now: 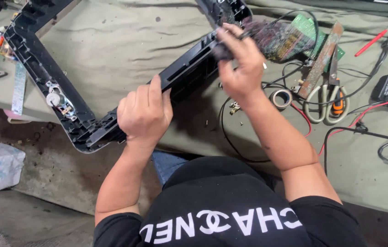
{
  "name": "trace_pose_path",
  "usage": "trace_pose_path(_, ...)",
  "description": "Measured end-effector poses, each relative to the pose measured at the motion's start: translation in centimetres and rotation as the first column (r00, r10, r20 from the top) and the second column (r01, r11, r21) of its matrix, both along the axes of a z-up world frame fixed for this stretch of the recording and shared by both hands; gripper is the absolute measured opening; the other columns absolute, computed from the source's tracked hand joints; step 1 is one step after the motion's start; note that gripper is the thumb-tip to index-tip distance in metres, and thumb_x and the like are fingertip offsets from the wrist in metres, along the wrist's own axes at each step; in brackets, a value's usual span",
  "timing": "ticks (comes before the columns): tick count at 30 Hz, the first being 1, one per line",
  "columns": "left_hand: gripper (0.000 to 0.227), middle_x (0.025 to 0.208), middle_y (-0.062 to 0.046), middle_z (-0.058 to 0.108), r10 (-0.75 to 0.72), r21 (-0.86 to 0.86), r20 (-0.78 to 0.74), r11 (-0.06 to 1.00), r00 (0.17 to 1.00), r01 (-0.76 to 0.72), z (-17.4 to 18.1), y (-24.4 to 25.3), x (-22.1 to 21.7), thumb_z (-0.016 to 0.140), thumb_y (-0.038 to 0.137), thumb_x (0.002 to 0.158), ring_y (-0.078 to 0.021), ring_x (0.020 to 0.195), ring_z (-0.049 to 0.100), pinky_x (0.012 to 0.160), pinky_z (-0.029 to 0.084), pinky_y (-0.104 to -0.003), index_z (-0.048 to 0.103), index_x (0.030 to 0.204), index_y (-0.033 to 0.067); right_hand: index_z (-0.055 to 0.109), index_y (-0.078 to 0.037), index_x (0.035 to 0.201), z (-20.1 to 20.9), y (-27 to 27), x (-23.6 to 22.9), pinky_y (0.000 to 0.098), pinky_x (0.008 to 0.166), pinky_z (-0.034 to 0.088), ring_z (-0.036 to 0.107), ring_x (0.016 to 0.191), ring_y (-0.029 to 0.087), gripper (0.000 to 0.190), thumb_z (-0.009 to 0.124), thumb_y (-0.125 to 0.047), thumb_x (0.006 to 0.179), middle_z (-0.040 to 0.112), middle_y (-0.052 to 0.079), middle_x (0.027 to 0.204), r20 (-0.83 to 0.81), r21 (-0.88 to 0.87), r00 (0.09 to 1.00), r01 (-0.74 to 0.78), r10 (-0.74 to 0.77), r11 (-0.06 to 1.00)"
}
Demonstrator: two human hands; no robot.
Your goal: Cleaning a TV frame with a cloth and inspecting internal circuit boards on a workbench.
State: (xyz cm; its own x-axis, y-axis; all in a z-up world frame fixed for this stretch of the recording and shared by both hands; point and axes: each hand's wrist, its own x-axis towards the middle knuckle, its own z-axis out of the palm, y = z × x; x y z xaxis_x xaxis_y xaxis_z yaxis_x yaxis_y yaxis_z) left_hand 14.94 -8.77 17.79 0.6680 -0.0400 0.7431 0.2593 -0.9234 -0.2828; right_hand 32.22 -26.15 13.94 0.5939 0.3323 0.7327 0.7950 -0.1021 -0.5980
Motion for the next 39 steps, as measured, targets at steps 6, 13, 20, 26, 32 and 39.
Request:
trace_pose_path(6,0.029,0.077,0.003,0.056,0.006,0.012,-0.014,1.000,1.000,-0.006,0.1,-0.2,0.2,0.055,0.036,0.110,-0.0171,0.057,0.048,0.054,0.036,-0.031,0.072,0.114,0.0138,0.074,-0.009,0.123,-1.4,0.7,1.0,0.0431,0.111,0.056,0.066,0.129,0.037,0.029,0.066,-0.004,0.095,0.056,0.024,0.140,-0.017,0.107,0.999,-0.032,0.034,0.994)
trace_pose_path(13,0.031,0.077,0.005,0.058,0.013,0.028,-0.011,1.000,1.000,-0.013,0.0,-0.1,0.1,0.051,0.037,0.111,-0.0153,0.056,0.048,0.054,0.035,-0.029,0.072,0.114,0.0145,0.076,-0.007,0.109,-2.7,0.4,4.5,0.0255,0.074,0.052,0.068,0.093,0.012,0.025,0.066,-0.028,0.100,0.078,0.005,0.103,-0.632,0.357,0.735,-0.005,0.246,0.934)
trace_pose_path(20,0.030,0.077,0.004,0.057,0.004,0.025,-0.028,1.000,1.000,-0.004,0.0,0.0,0.0,0.052,0.036,0.110,-0.0163,0.056,0.048,0.054,0.034,-0.030,0.072,0.114,0.0133,0.071,-0.006,0.113,-10.7,-0.3,2.3,0.0292,0.088,0.047,0.056,0.098,0.009,0.028,0.061,-0.031,0.107,0.066,-0.005,0.103,-0.502,0.236,0.851,-0.036,0.153,0.971)
trace_pose_path(26,0.041,0.077,0.001,0.055,-0.056,0.046,0.083,0.998,0.995,0.052,-0.7,0.5,0.9,0.044,0.038,0.109,-0.0154,0.056,0.051,0.054,0.040,-0.029,0.075,0.108,0.0104,0.063,-0.004,0.082,-10.3,-1.7,2.5,0.0508,0.066,0.049,0.060,0.068,0.046,0.006,0.058,-0.001,0.083,0.060,0.018,0.071,-0.101,-0.102,0.989,0.098,-0.109,0.990)
trace_pose_path(32,0.030,0.079,0.004,0.061,-0.011,0.008,0.007,1.000,1.000,0.011,0.0,-0.2,0.2,0.052,0.035,0.110,-0.0160,0.056,0.048,0.054,0.034,-0.030,0.074,0.112,0.0136,0.037,-0.010,0.162,-12.4,-5.2,6.9,0.0784,0.116,0.003,0.015,0.154,0.049,0.094,0.070,-0.012,0.073,0.043,0.012,0.165,0.003,-0.745,0.997,-0.053,0.083,0.664)
trace_pose_path(39,0.031,0.079,0.005,0.057,0.020,0.018,-0.019,1.000,1.000,-0.020,-0.1,-0.3,-0.2,0.051,0.037,0.111,-0.0166,0.058,0.047,0.056,0.034,-0.031,0.072,0.115,0.0159,0.036,-0.010,0.158,-7.9,-3.2,5.0,0.0615,0.123,-0.002,0.021,0.136,0.035,0.080,0.058,0.000,0.081,0.039,0.009,0.139,-0.281,-0.804,0.952,-0.167,-0.118,0.571)
